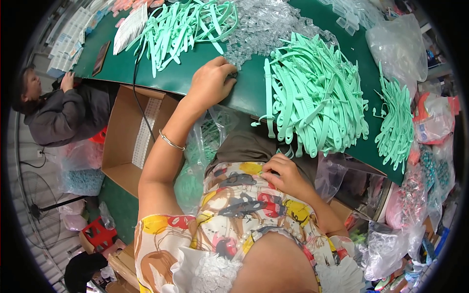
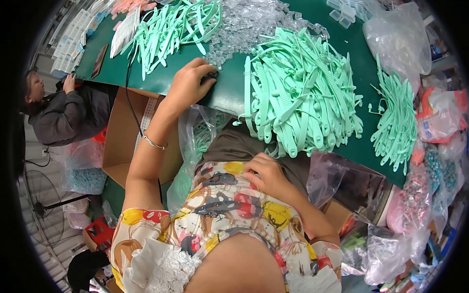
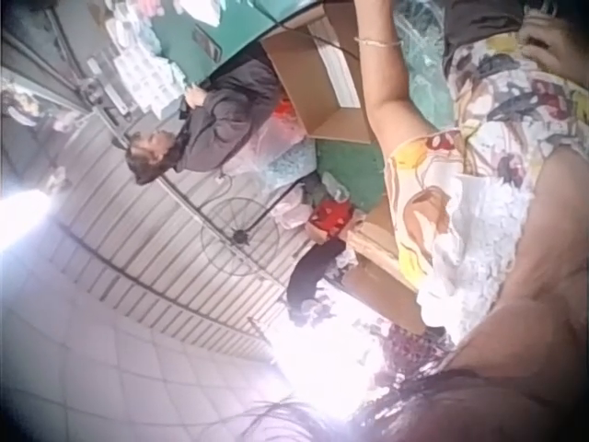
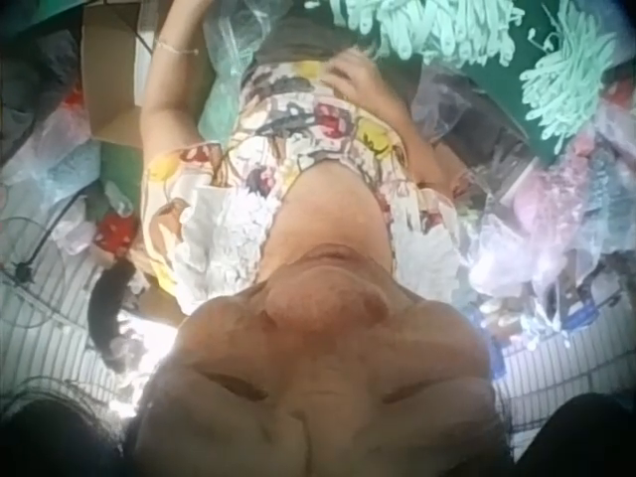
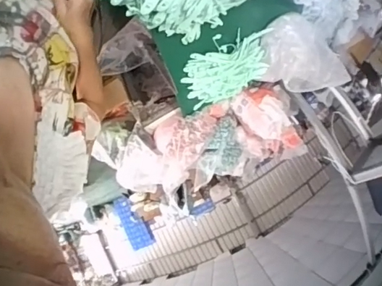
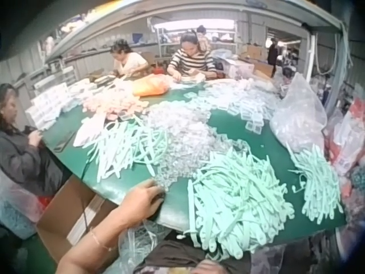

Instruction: Sorting and grouping small green plastic buckles or straps at a work table.

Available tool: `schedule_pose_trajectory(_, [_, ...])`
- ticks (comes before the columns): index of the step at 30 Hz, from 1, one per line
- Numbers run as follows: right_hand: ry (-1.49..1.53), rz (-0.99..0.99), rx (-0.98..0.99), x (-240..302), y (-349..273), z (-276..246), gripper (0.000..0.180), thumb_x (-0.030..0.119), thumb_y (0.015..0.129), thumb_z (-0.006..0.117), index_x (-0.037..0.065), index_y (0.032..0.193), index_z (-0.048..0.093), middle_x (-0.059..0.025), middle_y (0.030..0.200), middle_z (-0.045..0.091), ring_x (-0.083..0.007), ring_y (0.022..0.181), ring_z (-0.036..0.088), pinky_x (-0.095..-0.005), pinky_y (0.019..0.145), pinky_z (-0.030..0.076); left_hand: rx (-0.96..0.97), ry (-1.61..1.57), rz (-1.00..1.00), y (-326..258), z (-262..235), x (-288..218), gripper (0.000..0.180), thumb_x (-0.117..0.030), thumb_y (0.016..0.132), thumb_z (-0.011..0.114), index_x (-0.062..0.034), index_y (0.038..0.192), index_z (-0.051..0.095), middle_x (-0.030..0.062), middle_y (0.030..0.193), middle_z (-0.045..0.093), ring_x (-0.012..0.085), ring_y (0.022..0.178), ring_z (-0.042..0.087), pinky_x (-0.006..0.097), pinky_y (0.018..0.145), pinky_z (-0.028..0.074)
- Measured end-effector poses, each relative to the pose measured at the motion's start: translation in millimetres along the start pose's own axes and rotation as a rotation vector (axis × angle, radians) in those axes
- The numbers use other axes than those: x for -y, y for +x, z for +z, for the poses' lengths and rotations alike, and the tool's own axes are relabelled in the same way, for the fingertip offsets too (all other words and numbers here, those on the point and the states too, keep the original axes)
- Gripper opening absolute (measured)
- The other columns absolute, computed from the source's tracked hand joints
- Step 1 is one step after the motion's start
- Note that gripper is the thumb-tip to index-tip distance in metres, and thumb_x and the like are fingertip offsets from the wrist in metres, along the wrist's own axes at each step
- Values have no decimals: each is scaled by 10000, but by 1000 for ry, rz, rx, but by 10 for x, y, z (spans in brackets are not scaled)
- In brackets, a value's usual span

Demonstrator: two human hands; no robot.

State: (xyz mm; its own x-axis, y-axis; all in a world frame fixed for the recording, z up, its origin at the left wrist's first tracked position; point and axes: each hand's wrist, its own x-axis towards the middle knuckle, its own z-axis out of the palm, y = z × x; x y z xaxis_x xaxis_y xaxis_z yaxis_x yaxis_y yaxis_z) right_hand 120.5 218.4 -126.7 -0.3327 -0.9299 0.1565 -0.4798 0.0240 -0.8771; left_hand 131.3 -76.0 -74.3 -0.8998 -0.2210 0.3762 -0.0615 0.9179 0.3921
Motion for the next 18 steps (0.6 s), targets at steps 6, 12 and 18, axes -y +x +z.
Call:
schedule_pose_trajectory(6, [260, 145, 44, 166, 23, -39, 166, 82, 772, 666, 21, 866, 543, -77, 689, 559, -176, 628, 541, -269, 588, 414, 42, 57, -34, -18, -9, 23, 197, -65, 703, 649, -57, 899, 637, 111, 824, 568, 319, 802, 562, 404, 682, 464])
schedule_pose_trajectory(12, [615, 303, 40, 385, 154, -250, 122, 15, 818, 610, -10, 898, 522, -2, 727, 535, -35, 638, 488, -177, 568, 395, 125, -860, -320, -38, -53, -189, 162, -74, 796, 633, 0, 934, 593, 18, 799, 603, 100, 711, 569, 249, 639, 460])
schedule_pose_trajectory(18, [795, 204, -295, 636, 308, -411, 160, -8, 838, 587, -2, 956, 478, -14, 782, 533, -39, 667, 515, -178, 582, 416, 84, -870, -198, -226, -165, -711, 143, -31, 760, 659, 4, 887, 605, 23, 808, 612, 69, 683, 552, 216, 583, 449])
